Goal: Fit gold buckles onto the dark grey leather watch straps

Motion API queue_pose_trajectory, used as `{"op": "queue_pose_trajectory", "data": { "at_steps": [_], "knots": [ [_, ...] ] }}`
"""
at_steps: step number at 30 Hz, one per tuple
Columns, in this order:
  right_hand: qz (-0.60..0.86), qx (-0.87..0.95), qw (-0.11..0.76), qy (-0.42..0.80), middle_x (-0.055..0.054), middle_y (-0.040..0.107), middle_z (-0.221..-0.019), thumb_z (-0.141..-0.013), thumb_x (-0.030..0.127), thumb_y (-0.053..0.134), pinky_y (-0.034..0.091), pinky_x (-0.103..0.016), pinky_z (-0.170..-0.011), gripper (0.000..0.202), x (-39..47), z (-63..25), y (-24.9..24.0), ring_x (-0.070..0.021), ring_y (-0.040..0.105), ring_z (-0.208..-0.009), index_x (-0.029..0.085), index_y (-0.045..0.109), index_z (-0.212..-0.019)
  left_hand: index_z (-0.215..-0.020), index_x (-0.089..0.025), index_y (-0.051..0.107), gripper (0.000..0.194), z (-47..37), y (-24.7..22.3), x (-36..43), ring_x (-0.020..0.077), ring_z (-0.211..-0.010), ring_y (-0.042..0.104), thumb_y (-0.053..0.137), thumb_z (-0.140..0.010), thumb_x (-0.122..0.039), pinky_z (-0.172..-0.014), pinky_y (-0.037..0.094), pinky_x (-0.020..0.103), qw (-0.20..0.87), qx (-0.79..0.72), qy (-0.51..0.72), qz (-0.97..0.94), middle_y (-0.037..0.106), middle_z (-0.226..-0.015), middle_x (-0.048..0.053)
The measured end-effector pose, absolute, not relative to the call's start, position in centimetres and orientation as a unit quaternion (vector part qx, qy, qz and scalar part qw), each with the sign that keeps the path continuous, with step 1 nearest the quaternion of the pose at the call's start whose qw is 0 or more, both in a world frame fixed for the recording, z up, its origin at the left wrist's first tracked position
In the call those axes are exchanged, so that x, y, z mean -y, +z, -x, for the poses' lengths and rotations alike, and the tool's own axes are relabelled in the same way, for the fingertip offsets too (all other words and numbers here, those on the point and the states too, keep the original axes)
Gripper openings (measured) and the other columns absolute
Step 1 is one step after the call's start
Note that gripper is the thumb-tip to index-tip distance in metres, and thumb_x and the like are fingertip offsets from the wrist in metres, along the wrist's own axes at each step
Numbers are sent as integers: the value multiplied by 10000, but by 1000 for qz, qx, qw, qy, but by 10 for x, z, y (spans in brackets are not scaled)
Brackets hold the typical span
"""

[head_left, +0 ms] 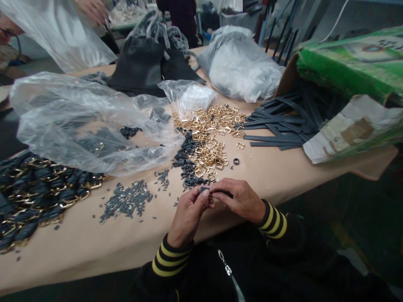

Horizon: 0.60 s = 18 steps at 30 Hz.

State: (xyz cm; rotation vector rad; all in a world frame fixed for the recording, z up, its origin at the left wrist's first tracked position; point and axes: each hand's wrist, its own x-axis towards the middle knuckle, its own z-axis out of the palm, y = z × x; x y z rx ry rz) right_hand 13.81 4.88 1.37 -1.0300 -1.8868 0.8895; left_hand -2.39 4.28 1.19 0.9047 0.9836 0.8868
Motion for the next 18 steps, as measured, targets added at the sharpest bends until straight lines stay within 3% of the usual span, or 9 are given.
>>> {"op": "queue_pose_trajectory", "data": {
  "at_steps": [5, 10, 18],
  "knots": [
    [418, 786, 359, 280, -50, 630, -803, -845, 150, 472, 445, -245, -707, 140, -47, -132, 11, -144, 574, -761, 162, 604, -892, -708, -115, 583, 145, 16, 6, -43, 64, -582, 487, 604, -758, -249, -534, 430, 171, 703, -462, 421, -339, 529, -637, -10],
    [449, 772, 310, 324, -25, 582, -772, -814, 141, 502, 411, -237, -713, 64, -49, -134, 14, -131, 536, -743, 160, 559, -792, -829, -120, 593, 183, 15, 7, -44, 60, -548, 458, 578, -781, -295, -457, 371, 153, 644, -490, 455, -370, 523, -636, -13],
    [497, 699, 292, 422, 35, 547, -665, -783, 151, 502, 360, -196, -610, 42, -50, -136, 17, -80, 491, -599, 170, 532, -759, -804, -139, 554, 187, 18, -1, -42, 90, -660, 551, 537, -813, -325, -657, 470, 232, 607, -503, 450, -421, 571, -741, 1]
  ]
}}
